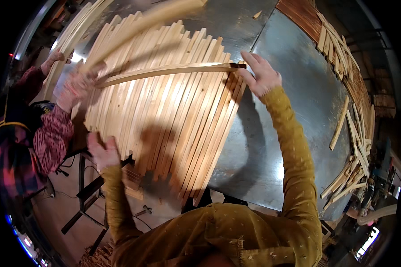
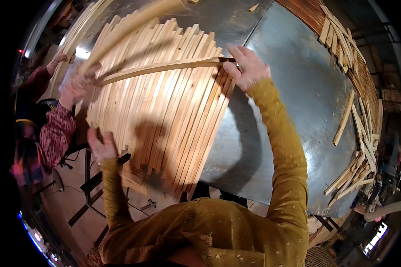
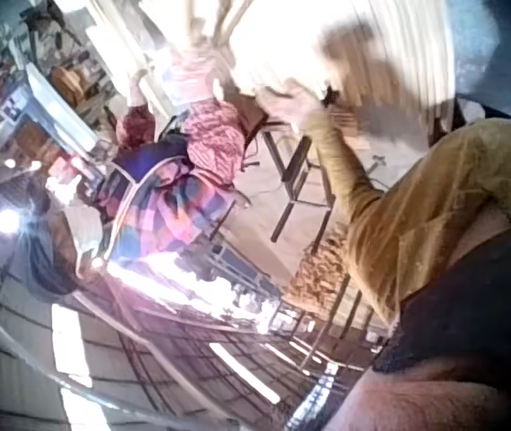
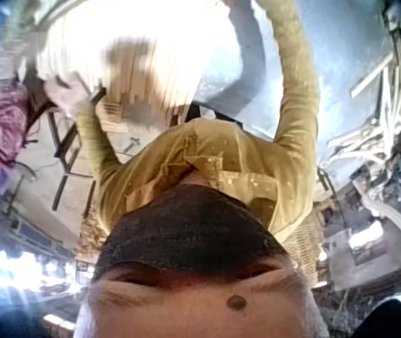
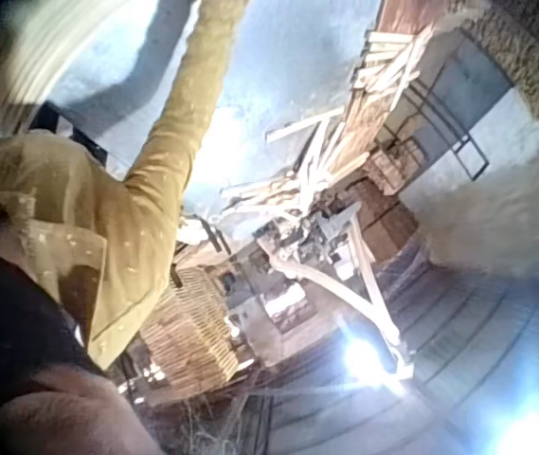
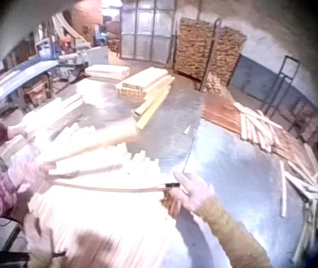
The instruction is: The person sorts and stacks thin wooden strips on a metal table. They pick up strips from a pile, align them, and place them into a neat stack, repeating this process continuously.
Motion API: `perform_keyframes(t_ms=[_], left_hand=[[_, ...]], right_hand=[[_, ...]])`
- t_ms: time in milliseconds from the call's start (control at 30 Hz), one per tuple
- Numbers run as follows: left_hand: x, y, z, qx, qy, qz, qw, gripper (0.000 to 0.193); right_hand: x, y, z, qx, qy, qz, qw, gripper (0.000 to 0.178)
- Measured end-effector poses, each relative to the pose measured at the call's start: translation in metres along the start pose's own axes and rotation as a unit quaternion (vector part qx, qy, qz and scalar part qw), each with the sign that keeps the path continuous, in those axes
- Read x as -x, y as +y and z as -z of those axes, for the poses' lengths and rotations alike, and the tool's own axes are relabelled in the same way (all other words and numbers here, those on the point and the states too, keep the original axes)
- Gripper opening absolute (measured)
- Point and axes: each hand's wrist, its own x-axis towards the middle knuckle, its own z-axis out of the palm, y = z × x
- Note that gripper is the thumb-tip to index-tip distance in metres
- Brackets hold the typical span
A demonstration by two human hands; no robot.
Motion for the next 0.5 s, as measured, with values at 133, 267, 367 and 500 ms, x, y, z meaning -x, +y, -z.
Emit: perform_keyframes(t_ms=[133,267,367,500], left_hand=[[0.048,0.041,-0.013,0.218,0.038,-0.078,0.972,0.068],[-0.014,0.121,0.022,0.005,0.067,-0.281,0.957,0.071],[-0.054,0.180,0.058,-0.172,0.099,-0.354,0.914,0.058],[-0.080,0.250,0.096,-0.131,-0.399,-0.203,0.885,0.039]], right_hand=[[-0.053,-0.014,-0.032,0.156,-0.277,0.033,0.948,0.049],[-0.018,-0.027,-0.010,0.107,-0.103,0.070,0.987,0.035],[0.033,-0.019,0.058,-0.020,0.074,0.200,0.977,0.040],[0.117,-0.012,0.142,0.025,0.227,0.194,0.954,0.045]])
